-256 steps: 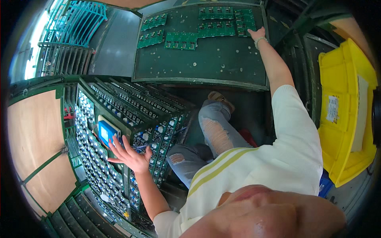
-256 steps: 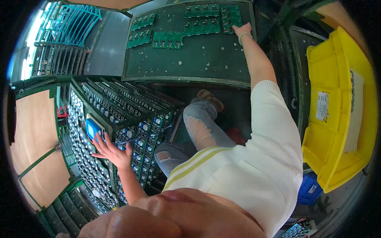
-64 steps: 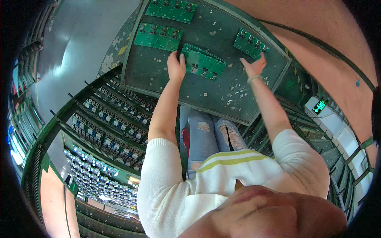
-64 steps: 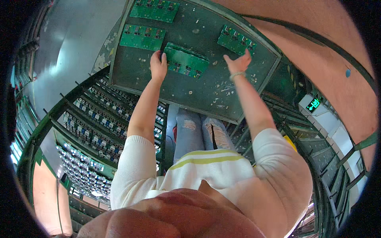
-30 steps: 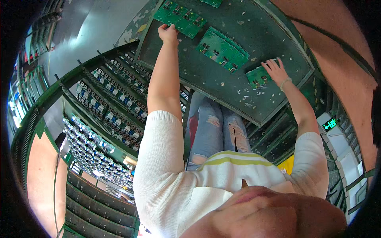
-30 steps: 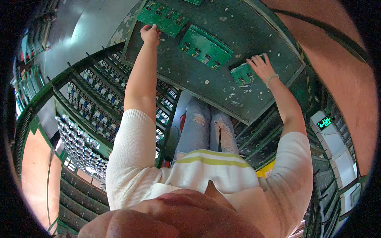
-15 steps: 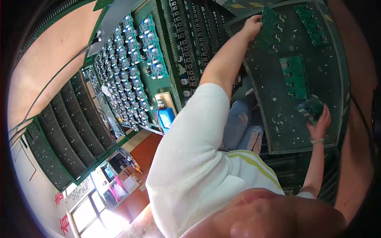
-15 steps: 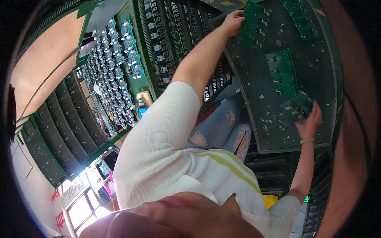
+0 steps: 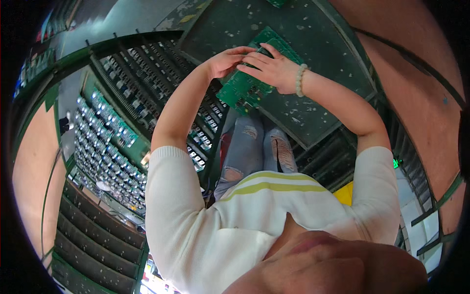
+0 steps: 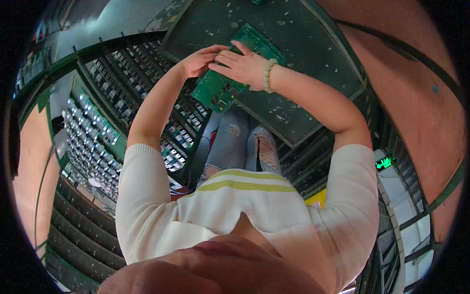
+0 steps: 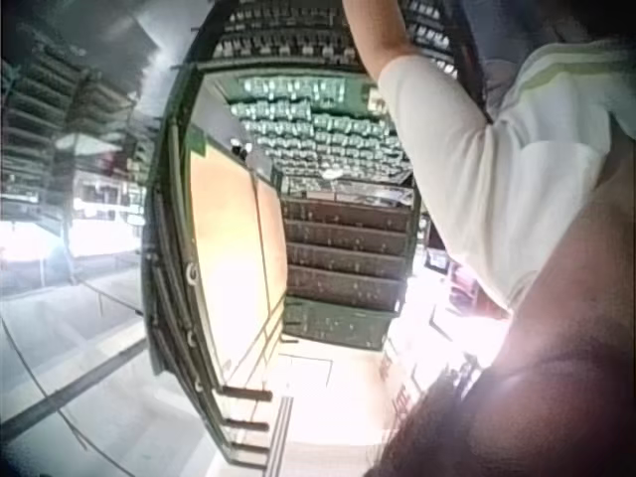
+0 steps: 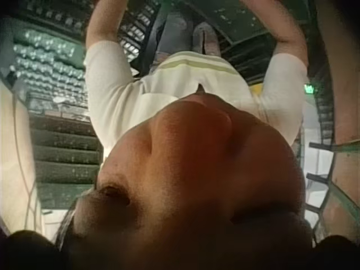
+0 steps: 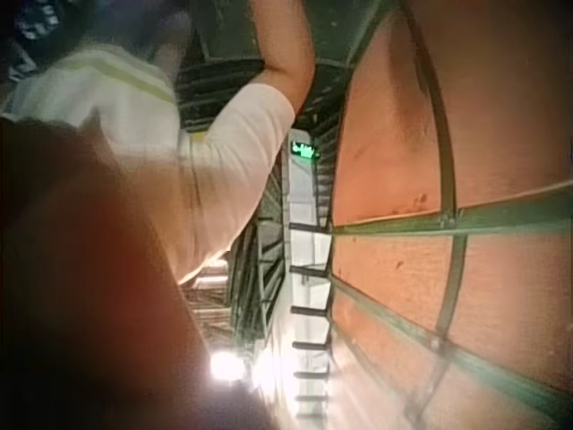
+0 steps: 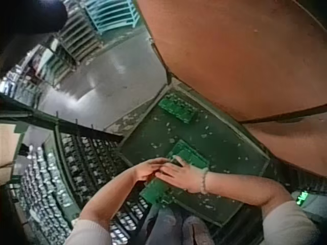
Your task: Inspecting and organizing green printed circuit boards at an assembly station.
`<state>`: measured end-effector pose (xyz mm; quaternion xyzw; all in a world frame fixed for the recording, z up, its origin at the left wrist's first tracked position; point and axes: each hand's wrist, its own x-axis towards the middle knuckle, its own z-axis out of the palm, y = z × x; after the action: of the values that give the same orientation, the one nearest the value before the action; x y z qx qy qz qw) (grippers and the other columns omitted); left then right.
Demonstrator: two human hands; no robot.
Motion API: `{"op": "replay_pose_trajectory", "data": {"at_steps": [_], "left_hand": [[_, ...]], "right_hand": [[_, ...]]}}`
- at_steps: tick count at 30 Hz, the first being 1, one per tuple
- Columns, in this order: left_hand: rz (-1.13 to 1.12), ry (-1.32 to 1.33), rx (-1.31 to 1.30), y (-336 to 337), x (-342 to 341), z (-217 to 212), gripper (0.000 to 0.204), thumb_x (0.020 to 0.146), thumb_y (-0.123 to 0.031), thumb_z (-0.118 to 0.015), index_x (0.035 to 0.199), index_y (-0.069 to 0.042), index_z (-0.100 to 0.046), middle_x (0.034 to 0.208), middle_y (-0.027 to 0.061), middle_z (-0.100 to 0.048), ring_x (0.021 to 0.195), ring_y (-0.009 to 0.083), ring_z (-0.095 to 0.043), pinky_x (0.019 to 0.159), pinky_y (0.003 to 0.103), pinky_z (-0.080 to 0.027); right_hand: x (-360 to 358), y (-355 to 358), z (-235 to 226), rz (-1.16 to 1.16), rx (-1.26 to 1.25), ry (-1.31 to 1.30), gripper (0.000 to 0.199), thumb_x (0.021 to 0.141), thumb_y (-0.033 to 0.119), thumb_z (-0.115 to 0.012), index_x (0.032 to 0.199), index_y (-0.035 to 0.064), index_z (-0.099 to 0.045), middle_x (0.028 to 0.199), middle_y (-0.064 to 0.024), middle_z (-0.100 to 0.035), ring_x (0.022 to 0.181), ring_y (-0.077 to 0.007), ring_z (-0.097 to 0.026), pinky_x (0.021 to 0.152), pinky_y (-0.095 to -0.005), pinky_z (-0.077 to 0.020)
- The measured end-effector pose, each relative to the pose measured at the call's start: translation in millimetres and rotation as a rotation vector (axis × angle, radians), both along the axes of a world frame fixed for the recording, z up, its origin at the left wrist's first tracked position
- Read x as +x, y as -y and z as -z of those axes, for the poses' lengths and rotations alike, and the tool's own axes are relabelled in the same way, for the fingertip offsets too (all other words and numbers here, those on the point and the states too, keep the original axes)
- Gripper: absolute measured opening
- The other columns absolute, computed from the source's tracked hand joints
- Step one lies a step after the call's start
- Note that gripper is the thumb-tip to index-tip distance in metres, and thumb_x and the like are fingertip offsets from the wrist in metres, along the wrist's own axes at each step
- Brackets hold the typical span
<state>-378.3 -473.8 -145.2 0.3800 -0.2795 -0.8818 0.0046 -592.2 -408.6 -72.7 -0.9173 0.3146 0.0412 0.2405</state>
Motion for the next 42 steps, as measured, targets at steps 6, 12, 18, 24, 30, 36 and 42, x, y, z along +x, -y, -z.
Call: {"op": "replay_pose_trajectory", "data": {"at_steps": [6, 12, 18, 24, 30, 36, 42], "left_hand": [[-0.036, -0.055, 0.169, -14, -27, 4, 0.04, 0.094, -0.015, -0.045, 0.133, -0.006, -0.043, 0.124, 0.0098, -0.054, 0.111, 0.021, -0.055, 0.093, 0.035, -0.047], [-0.078, -0.102, 0.388, -22, -28, 8, 0.049, 0.088, -0.03, -0.049, 0.131, -0.006, -0.046, 0.121, 0.0139, -0.058, 0.108, 0.0257, -0.058, 0.092, 0.041, -0.049], [-0.014, -0.003, 0.251, -21, -39, -1, 0.051, 0.093, -0.041, -0.049, 0.133, -0.009, -0.045, 0.123, 0.0126, -0.057, 0.108, 0.0239, -0.058, 0.09, 0.039, -0.05], [-0.101, -0.239, 0.412, -25, -29, 27, 0.063, 0.086, -0.041, -0.063, 0.137, -0.012, -0.038, 0.127, 0.0089, -0.051, 0.113, 0.0205, -0.054, 0.094, 0.037, -0.047], [0.034, -0.131, 0.112, -16, -25, 23, 0.069, 0.077, -0.011, -0.074, 0.135, -0.01, -0.036, 0.124, 0.0051, -0.05, 0.114, 0.0177, -0.051, 0.096, 0.034, -0.044], [-0.149, 0.02, 0.096, -11, -6, 30, 0.06, 0.079, -0.011, -0.073, 0.127, -0.013, -0.038, 0.119, 0.0045, -0.052, 0.109, 0.0189, -0.052, 0.09, 0.037, -0.047], [-0.664, 0.025, 0.077, -19, -12, 52, 0.059, 0.083, -0.016, -0.07, 0.129, -0.017, -0.034, 0.121, 0.0059, -0.05, 0.106, 0.0221, -0.054, 0.086, 0.041, -0.049]], "right_hand": [[-20, -7, -2, -0.008, 0.081, -0.069, 0.113, 0.05, 0.016, -0.08, 0.145, 0.0128, -0.019, 0.144, -0.0132, -0.029, 0.135, -0.0268, -0.028, 0.11, -0.0517, -0.0178], [-38, -5, 15, 0.063, 0.255, 0.273, 0.109, 0.044, 0.014, -0.076, 0.141, 0.0123, -0.026, 0.145, -0.0159, -0.024, 0.133, -0.0319, -0.029, 0.11, -0.0491, -0.0205], [-48, 5, 10, 0.103, 0.352, 0.455, 0.107, 0.043, 0.01, -0.07, 0.141, 0.01, -0.027, 0.139, -0.0195, -0.028, 0.128, -0.0419, -0.03, 0.11, -0.0486, -0.0235], [-59, 16, 15, 0.075, 0.306, 0.444, 0.108, 0.043, 0.008, -0.071, 0.142, 0.0098, -0.026, 0.137, -0.0172, -0.03, 0.128, -0.0385, -0.032, 0.111, -0.0493, -0.0227], [-57, 34, 32, 0.044, 0.331, 0.474, 0.109, 0.045, 0.013, -0.077, 0.142, 0.0086, -0.027, 0.138, -0.0147, -0.032, 0.13, -0.0356, -0.031, 0.112, -0.048, -0.0216], [-99, 132, 156, 0.922, -0.024, 0.338, 0.091, 0.064, 0.048, -0.079, 0.134, 0.0054, -0.04, 0.133, -0.0152, -0.043, 0.126, -0.034, -0.04, 0.106, -0.0382, -0.0333], [-106, 189, 230, 1.172, -0.249, -0.197, 0.122, 0.057, 0.052, -0.081, 0.146, 0.0077, -0.011, 0.147, -0.0189, -0.024, 0.137, -0.0339, -0.022, 0.107, -0.0554, -0.0223]]}}
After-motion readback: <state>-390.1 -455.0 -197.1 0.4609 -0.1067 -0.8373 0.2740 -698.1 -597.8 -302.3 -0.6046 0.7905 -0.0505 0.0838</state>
